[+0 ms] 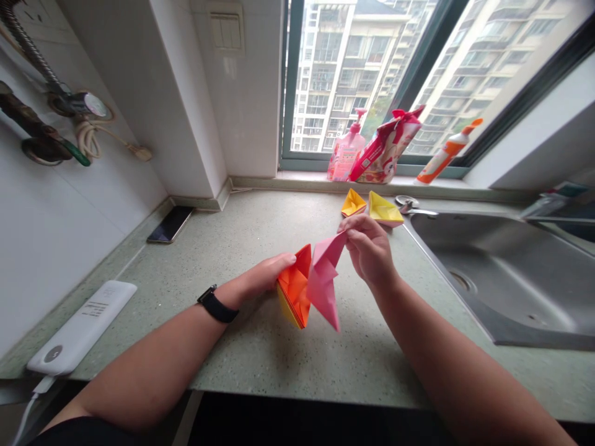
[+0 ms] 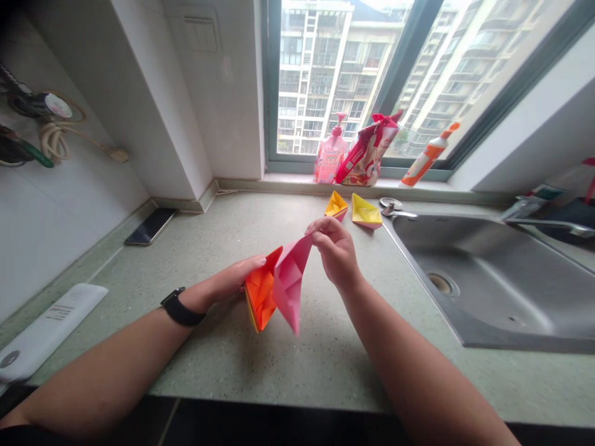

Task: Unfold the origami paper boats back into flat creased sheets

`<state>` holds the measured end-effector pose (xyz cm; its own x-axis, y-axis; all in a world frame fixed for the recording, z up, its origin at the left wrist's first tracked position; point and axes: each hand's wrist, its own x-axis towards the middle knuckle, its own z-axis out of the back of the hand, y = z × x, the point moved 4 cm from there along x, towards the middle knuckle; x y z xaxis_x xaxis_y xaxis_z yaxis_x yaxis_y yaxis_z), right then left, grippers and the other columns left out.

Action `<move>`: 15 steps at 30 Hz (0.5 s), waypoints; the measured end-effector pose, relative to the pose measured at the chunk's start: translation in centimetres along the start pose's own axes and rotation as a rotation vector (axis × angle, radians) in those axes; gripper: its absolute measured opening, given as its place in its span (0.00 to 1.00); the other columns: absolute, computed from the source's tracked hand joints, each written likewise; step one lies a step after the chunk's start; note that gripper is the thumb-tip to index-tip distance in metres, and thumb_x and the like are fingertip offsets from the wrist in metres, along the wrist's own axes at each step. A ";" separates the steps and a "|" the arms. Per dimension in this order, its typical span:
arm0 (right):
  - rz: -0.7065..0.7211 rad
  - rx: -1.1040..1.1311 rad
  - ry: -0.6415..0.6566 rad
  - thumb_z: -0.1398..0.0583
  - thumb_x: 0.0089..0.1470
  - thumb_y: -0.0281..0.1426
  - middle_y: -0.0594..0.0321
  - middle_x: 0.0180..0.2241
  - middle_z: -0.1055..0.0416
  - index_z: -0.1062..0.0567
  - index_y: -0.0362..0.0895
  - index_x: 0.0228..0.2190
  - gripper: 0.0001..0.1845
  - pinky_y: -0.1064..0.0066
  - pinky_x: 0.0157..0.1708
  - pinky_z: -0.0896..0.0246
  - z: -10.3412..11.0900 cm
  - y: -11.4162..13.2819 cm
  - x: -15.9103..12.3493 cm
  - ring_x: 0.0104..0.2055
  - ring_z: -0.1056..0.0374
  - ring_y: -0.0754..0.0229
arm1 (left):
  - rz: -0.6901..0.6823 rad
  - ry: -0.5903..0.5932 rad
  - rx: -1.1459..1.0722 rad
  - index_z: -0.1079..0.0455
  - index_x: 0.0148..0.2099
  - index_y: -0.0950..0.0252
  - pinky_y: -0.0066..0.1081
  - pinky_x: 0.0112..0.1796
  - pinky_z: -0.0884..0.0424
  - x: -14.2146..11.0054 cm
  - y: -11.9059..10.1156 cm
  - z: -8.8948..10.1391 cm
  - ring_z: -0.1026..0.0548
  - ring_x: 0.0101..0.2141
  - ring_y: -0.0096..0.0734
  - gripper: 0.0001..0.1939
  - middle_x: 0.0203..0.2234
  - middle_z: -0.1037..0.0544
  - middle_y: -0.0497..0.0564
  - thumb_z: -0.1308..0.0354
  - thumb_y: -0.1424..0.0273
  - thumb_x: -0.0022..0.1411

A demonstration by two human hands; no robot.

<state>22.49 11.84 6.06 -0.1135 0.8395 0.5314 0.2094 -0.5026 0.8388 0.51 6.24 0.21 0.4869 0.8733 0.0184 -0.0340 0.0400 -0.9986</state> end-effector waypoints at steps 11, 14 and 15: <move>-0.125 -0.246 -0.133 0.34 0.53 0.33 0.70 0.25 0.32 0.27 0.49 0.31 0.06 0.71 0.22 0.38 1.0 -1.0 0.0 0.23 0.37 0.64 | -0.235 -0.290 0.479 0.25 0.57 0.61 0.43 0.50 0.26 -1.4 -2.6 0.6 0.23 0.50 0.45 0.23 0.50 0.20 0.57 0.46 0.50 0.74; -0.053 -0.366 -0.096 0.36 0.56 0.32 0.71 0.24 0.31 0.27 0.49 0.32 0.03 0.70 0.22 0.36 -0.1 -0.4 -0.8 0.22 0.34 0.64 | -0.248 -0.254 0.437 0.25 0.56 0.60 0.47 0.54 0.28 -1.6 -2.9 0.3 0.22 0.52 0.48 0.25 0.51 0.19 0.57 0.46 0.46 0.73; -0.030 -0.386 -0.088 0.36 0.57 0.31 0.71 0.24 0.31 0.26 0.49 0.33 0.03 0.70 0.22 0.36 -0.4 0.0 -1.1 0.22 0.34 0.64 | -0.238 -0.245 0.425 0.26 0.56 0.60 0.48 0.55 0.28 -1.7 -2.9 0.2 0.22 0.52 0.49 0.26 0.50 0.19 0.57 0.45 0.44 0.72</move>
<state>22.21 10.85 5.52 -0.0271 0.8611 0.5077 -0.1747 -0.5042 0.8457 -0.36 4.75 3.12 0.3084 0.9016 0.3034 -0.3223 0.3991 -0.8584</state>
